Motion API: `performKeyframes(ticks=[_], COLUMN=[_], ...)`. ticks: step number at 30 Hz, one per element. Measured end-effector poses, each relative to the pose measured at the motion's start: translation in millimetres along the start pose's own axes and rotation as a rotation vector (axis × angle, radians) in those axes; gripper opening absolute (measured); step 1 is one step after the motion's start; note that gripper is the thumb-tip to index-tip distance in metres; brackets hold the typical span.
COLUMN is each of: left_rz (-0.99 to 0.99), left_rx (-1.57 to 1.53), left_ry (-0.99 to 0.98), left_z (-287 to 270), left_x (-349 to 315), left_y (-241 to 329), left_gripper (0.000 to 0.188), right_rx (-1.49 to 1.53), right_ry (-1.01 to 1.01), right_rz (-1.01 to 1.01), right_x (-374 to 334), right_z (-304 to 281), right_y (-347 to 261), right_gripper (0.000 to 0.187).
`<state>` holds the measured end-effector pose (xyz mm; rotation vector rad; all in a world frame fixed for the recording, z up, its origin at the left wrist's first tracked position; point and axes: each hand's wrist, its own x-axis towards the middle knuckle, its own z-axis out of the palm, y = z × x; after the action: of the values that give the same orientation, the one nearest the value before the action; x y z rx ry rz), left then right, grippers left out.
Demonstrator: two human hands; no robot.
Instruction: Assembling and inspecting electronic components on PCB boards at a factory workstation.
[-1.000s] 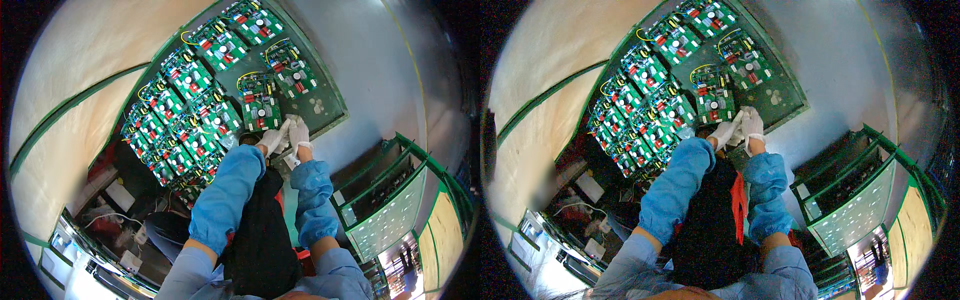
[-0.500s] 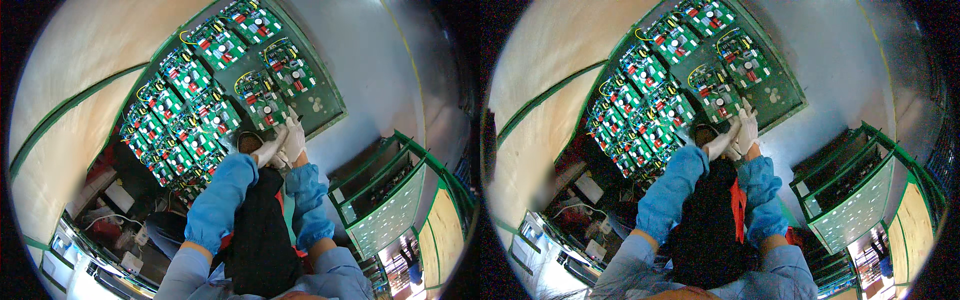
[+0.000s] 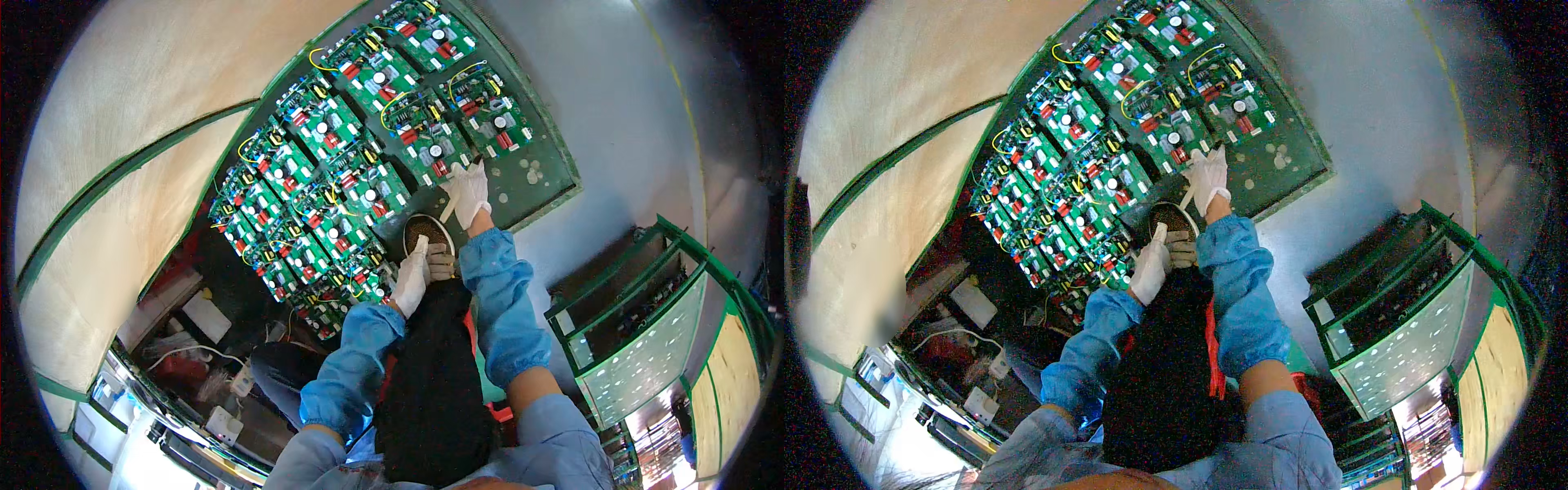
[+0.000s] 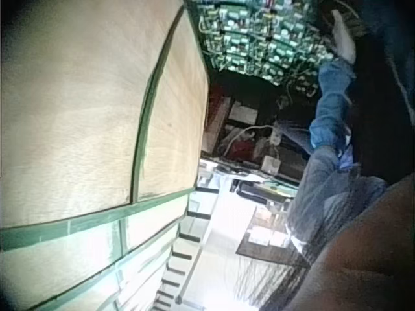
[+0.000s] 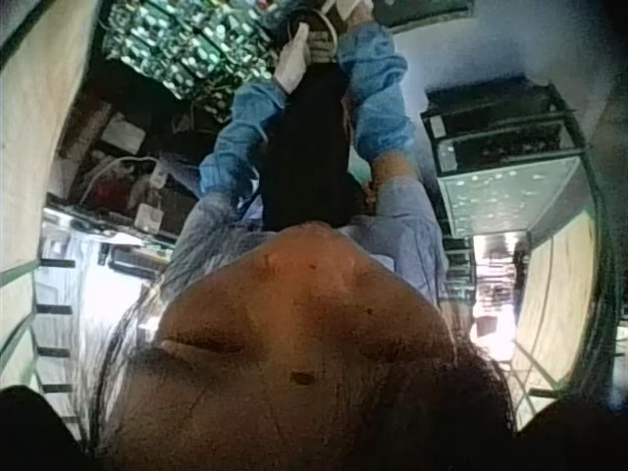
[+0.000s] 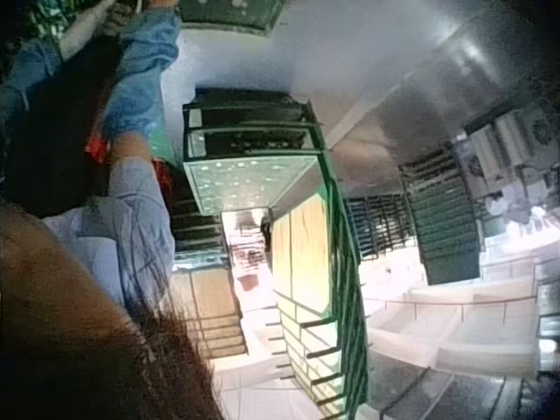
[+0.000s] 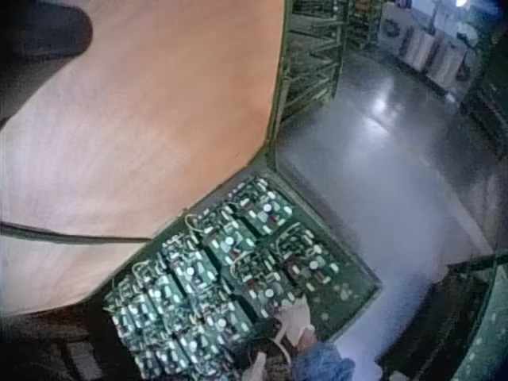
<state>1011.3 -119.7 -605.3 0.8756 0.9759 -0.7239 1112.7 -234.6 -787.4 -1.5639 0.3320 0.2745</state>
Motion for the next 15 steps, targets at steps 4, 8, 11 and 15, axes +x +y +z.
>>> performKeyframes(ticks=[4,8,11,15], left_rz=[0.008,-0.029,0.031,0.036], left_rx=[-0.040,-0.048,-0.053,-0.132], left_ry=[0.003,0.064,0.028,-0.044], left_z=[-23.4,-42.5,-47.7,-27.9], left_x=[4.5,8.8,1.9,-3.0], left_y=[-4.0,-11.4,-15.9,-14.5], left_gripper=[0.066,0.066,0.076,0.077], right_rx=[-0.160,-1.057,0.402,-0.026], right_ry=[-0.056,-0.291,0.289,0.100], right_rz=[-0.111,-0.311,0.368,-0.136], right_x=[-6.4,-16.1,-17.2,6.7], right_z=[6.6,6.6,23.9,-26.9], right_y=[-19.1,-52.1,-73.5,-7.9], right_gripper=[0.043,0.041,0.028,0.032])
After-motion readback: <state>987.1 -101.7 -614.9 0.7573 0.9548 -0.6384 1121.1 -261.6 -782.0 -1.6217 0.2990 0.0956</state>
